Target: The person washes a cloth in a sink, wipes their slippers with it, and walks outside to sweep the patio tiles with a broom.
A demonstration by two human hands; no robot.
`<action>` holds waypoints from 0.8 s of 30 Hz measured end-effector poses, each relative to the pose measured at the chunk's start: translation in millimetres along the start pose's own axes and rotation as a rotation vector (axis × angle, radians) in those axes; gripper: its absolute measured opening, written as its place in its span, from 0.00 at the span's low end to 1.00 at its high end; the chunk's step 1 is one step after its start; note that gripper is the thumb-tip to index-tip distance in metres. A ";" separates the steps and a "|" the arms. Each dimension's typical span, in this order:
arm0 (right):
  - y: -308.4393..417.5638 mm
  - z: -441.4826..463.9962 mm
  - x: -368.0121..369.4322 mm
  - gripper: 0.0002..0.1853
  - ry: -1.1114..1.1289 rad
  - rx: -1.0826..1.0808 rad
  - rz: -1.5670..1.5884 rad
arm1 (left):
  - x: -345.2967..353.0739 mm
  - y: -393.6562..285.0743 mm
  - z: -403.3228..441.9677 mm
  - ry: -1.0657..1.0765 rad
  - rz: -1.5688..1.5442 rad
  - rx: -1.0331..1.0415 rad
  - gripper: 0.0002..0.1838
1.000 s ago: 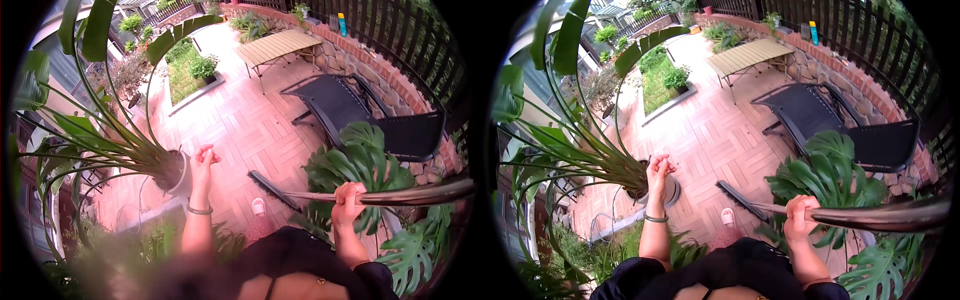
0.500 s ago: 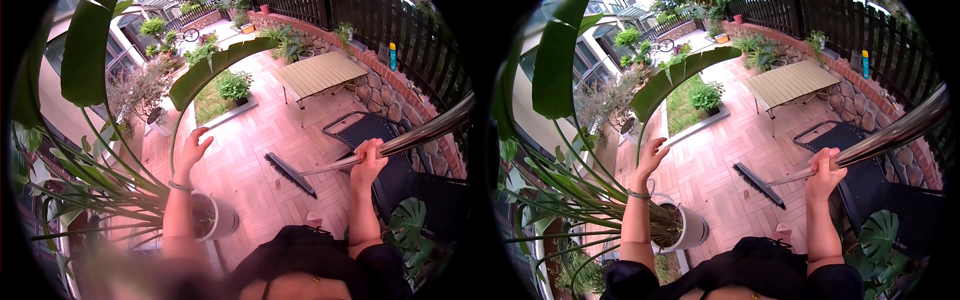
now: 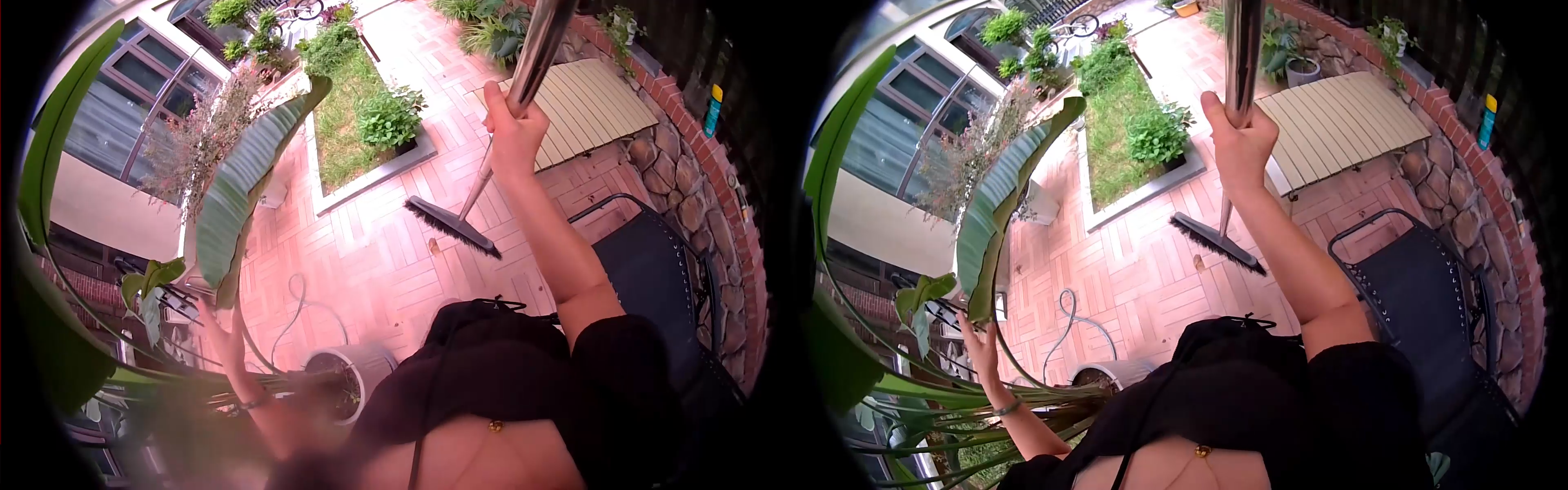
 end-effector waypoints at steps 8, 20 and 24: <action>-124.7 210.9 167.4 0.23 0.092 -0.007 -0.109 | 63.1 -7.1 58.7 -0.693 0.506 -0.398 0.43; -165.8 524.0 392.9 0.13 0.379 0.021 -0.140 | 186.3 103.0 112.3 -0.985 0.678 -1.247 0.43; -180.5 611.8 474.3 0.16 0.704 0.023 -0.051 | 304.5 105.9 127.5 -1.200 0.125 -1.563 0.43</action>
Point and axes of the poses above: each hand's wrist, its own z-axis towards the middle knuckle, its own x-axis out of the palm, y = z × x, the point moved 10 cm from there along z, towards the middle knuckle, and after that the axes turned 14 degrees about x, right-handed, at the moved point
